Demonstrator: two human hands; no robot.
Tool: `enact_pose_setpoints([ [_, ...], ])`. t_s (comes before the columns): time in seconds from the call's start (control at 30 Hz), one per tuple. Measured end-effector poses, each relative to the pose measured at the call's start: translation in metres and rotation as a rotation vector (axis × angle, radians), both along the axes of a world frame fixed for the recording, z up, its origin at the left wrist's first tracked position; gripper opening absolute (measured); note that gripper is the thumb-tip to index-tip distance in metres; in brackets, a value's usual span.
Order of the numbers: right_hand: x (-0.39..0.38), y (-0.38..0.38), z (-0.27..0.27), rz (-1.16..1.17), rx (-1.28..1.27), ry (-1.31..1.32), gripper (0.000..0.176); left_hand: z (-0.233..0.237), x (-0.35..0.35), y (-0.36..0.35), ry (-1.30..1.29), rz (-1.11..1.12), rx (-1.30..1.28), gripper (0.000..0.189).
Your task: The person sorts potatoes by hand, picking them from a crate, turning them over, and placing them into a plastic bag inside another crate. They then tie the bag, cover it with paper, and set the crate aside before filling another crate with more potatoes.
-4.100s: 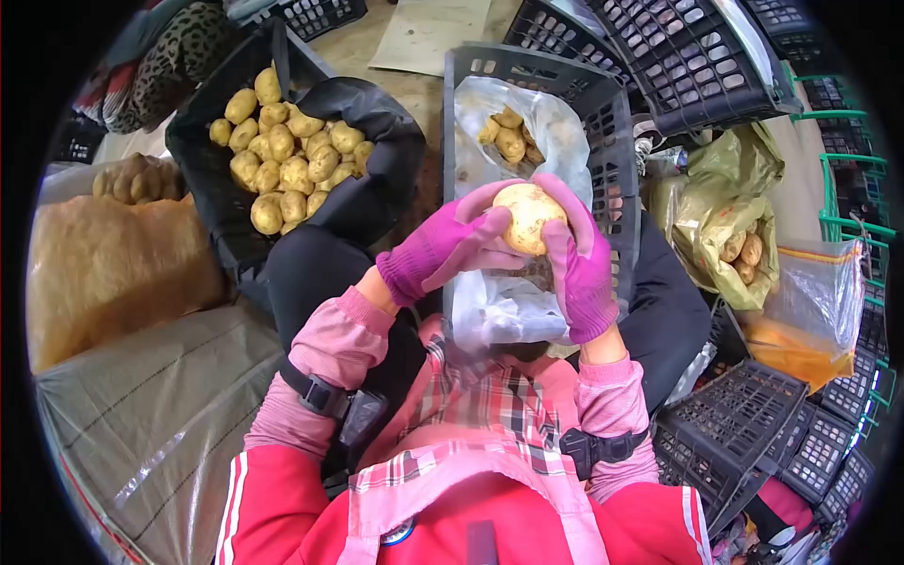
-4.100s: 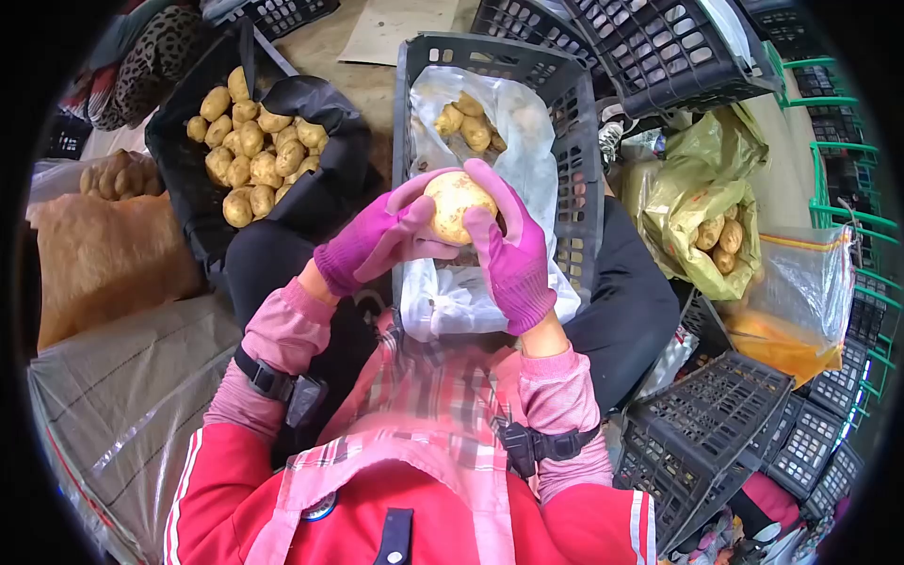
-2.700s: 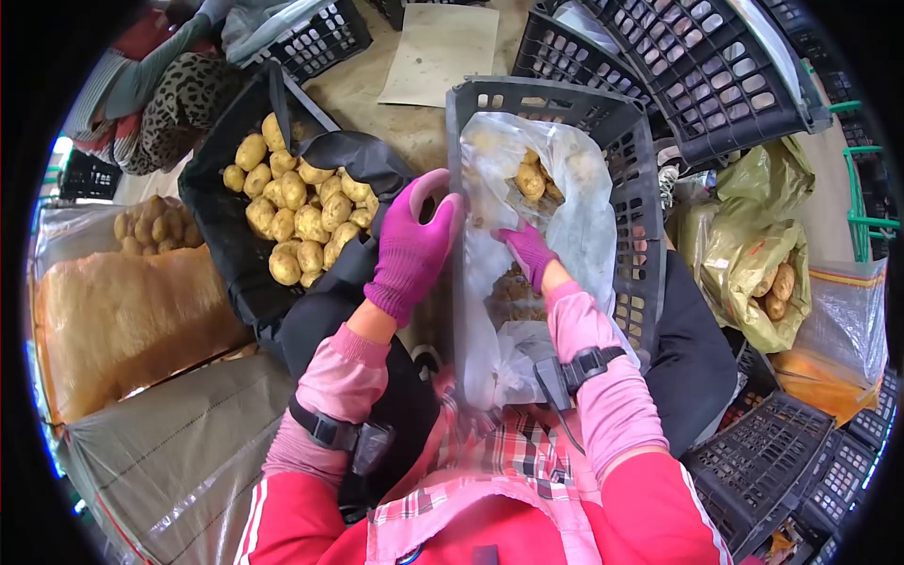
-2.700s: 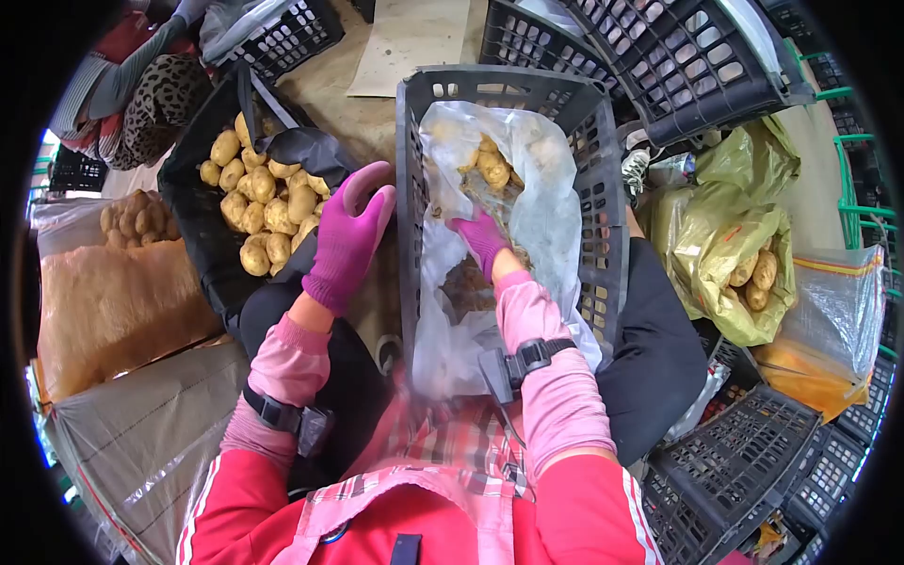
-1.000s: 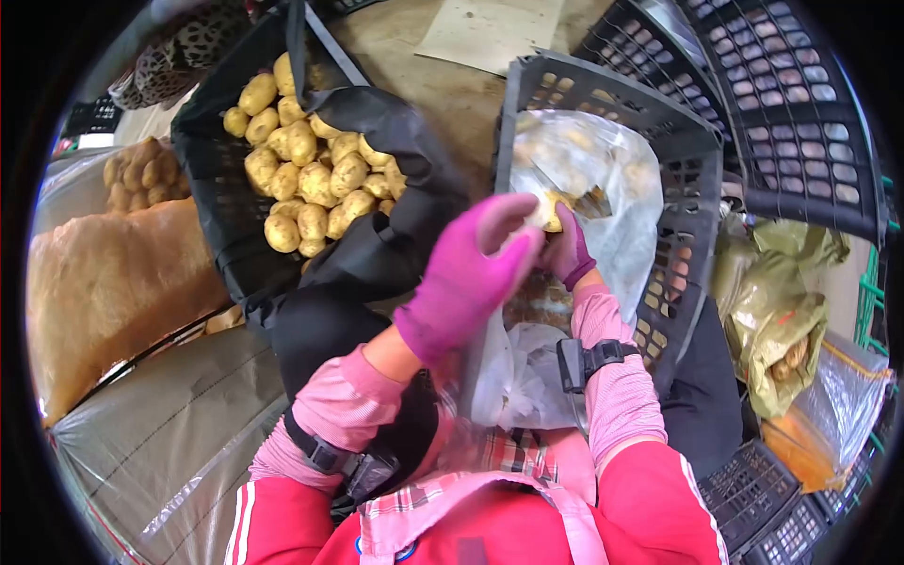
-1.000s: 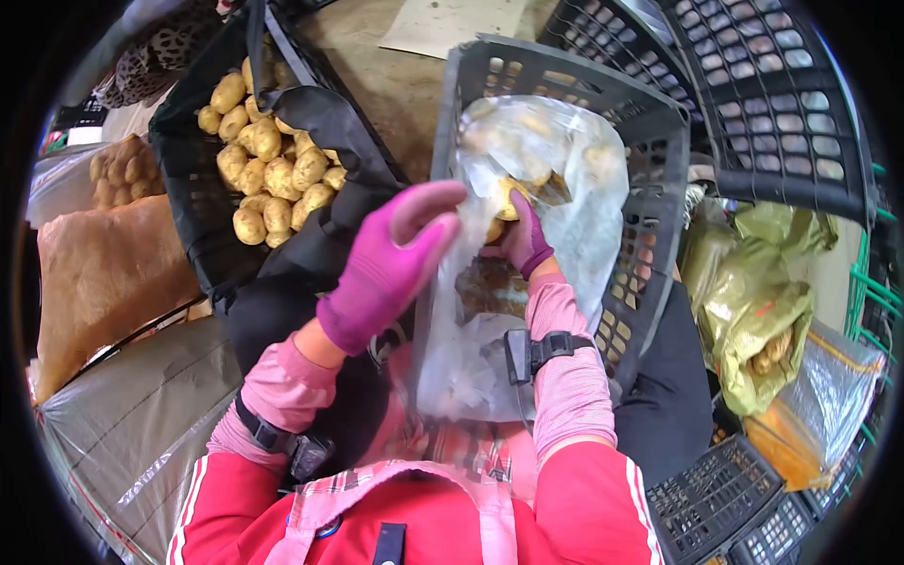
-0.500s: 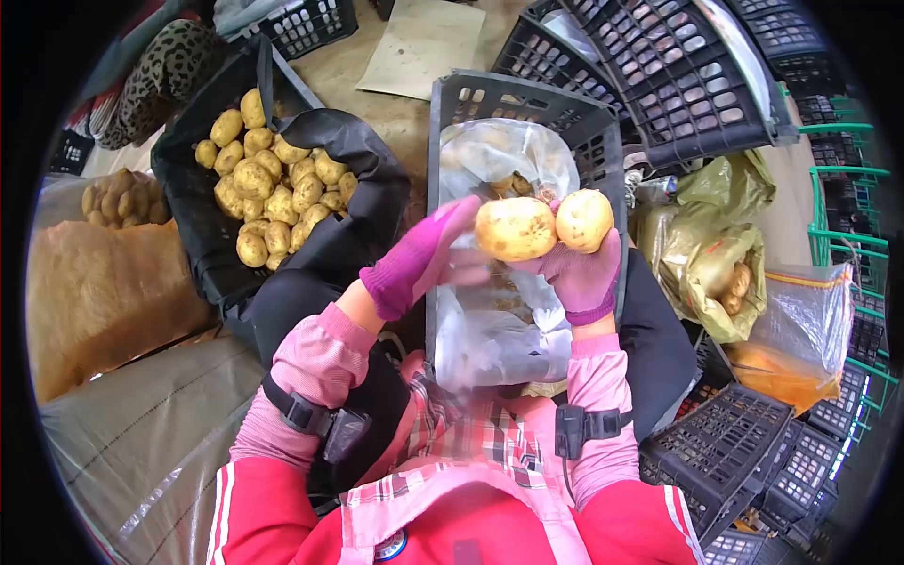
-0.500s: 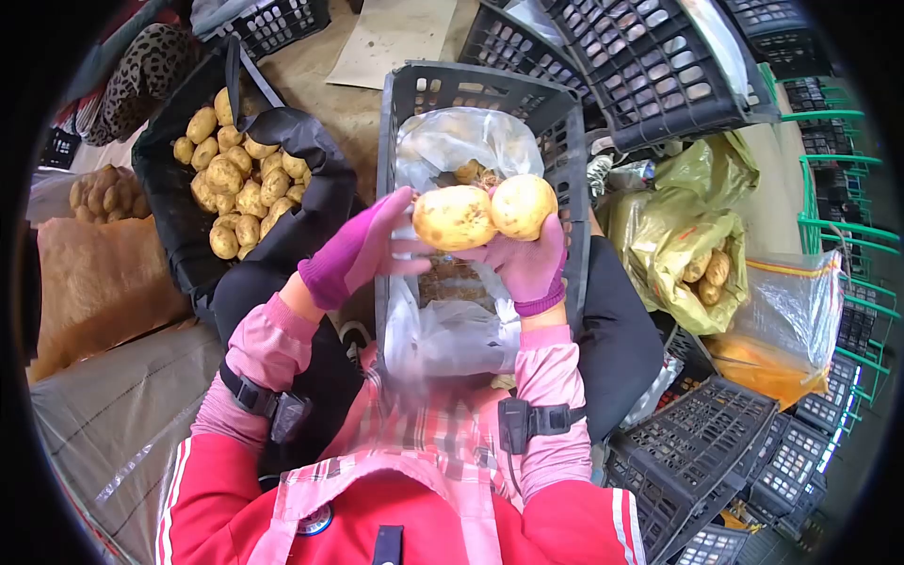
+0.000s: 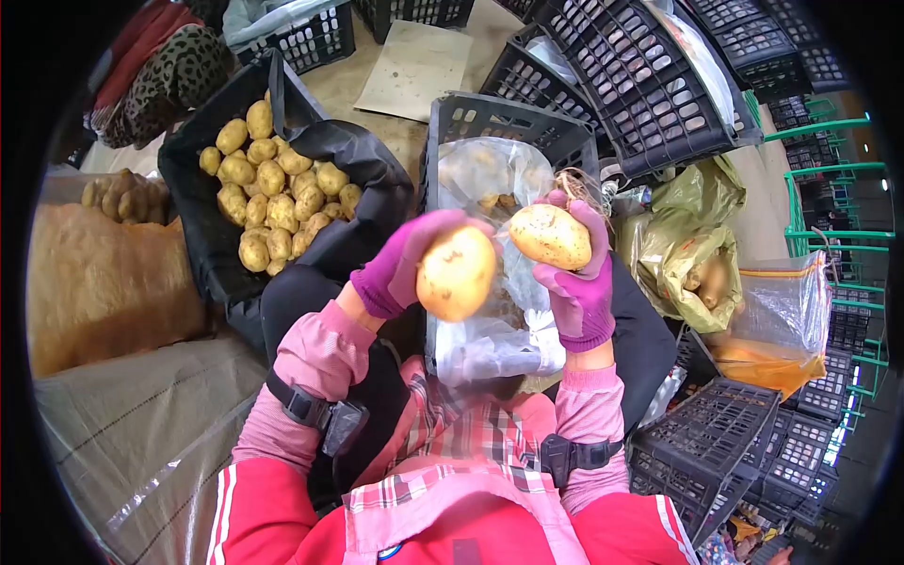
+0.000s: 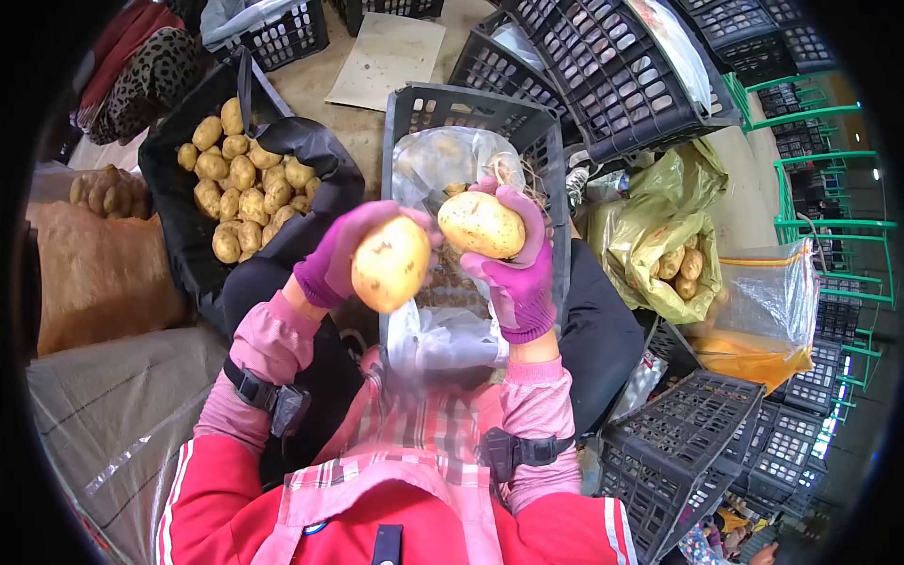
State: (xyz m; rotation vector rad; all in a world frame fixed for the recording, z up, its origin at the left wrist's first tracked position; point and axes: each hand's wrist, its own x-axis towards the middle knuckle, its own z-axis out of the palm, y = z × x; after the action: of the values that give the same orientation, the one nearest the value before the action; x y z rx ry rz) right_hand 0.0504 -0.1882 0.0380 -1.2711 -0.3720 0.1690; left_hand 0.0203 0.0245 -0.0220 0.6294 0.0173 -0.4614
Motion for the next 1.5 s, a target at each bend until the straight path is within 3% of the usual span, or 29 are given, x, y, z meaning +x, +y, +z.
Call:
enact_pose_setpoints([
  [0.07, 0.001, -0.003, 0.0, -0.011, -0.121, -0.066, 0.075, 0.011, -0.004, -0.01, 0.016, -0.213, -0.032, 0.057],
  [0.1, 0.001, -0.007, -0.004, 0.034, -0.174, -0.075, 0.073, 0.0, -0.01, -0.015, -0.067, -0.186, 0.081, 0.061],
  [0.13, 0.002, -0.011, -0.008, 0.075, -0.226, -0.085, 0.072, 0.033, -0.013, -0.011, -0.029, -0.293, 0.124, 0.064],
  [0.2, 0.002, -0.014, -0.008, 0.145, -0.202, -0.016, 0.069, 0.042, -0.015, -0.02, -0.075, -0.146, 0.18, 0.07],
  [0.3, -0.008, 0.006, 0.024, 0.151, 0.0, 0.23, 0.064, 0.048, -0.013, -0.013, -0.169, -0.133, 0.253, 0.077],
  [0.4, -0.005, 0.014, 0.031, 0.005, -0.445, 0.071, 0.063, 0.041, -0.009, -0.015, -0.33, -0.024, 0.354, 0.082],
  [0.43, -0.006, 0.017, 0.029, -0.079, -0.496, -0.005, 0.048, 0.039, -0.01, -0.017, -0.331, -0.027, 0.337, 0.082],
  [0.6, -0.002, 0.02, 0.024, -0.166, -0.476, -0.024, 0.032, 0.039, -0.017, -0.018, -0.202, -0.111, 0.332, 0.086],
  [0.73, -0.002, 0.013, 0.028, -0.143, -0.535, -0.07, 0.035, 0.045, -0.017, -0.013, -0.217, -0.114, 0.32, 0.087],
  [0.83, -0.005, 0.013, 0.024, -0.085, -0.262, 0.019, 0.035, 0.042, -0.016, -0.015, -0.317, -0.061, 0.284, 0.087],
  [0.9, -0.01, 0.003, 0.028, -0.077, -0.473, 0.006, 0.037, 0.046, -0.016, -0.016, -0.266, -0.07, 0.226, 0.087],
  [1.0, -0.01, 0.004, 0.022, -0.086, -0.404, 0.173, 0.046, 0.027, -0.016, -0.016, -0.382, -0.074, 0.345, 0.088],
  [1.17, -0.01, 0.012, 0.012, -0.097, -0.143, 0.36, 0.047, 0.038, -0.039, -0.008, -0.276, 0.033, 0.153, 0.086],
  [1.23, -0.006, 0.01, 0.002, -0.127, -0.21, 0.358, 0.047, 0.04, -0.055, 0.001, -0.176, 0.147, 0.131, 0.079],
  [1.33, -0.002, -0.001, -0.015, -0.163, -0.307, 0.307, 0.046, 0.042, -0.079, 0.021, 0.102, 0.273, -0.361, 0.059],
  [1.4, -0.003, -0.013, -0.025, -0.159, -0.318, 0.307, 0.043, 0.031, -0.07, 0.031, 0.114, 0.577, -0.609, 0.057],
  [1.43, -0.003, -0.021, -0.033, -0.141, -0.386, 0.265, 0.04, 0.034, -0.068, 0.035, 0.095, 0.694, -0.573, 0.055],
  [1.5, 0.0, -0.036, -0.049, -0.121, -0.519, 0.172, 0.036, 0.027, -0.059, 0.04, 0.14, 0.718, -0.6, 0.052],
])
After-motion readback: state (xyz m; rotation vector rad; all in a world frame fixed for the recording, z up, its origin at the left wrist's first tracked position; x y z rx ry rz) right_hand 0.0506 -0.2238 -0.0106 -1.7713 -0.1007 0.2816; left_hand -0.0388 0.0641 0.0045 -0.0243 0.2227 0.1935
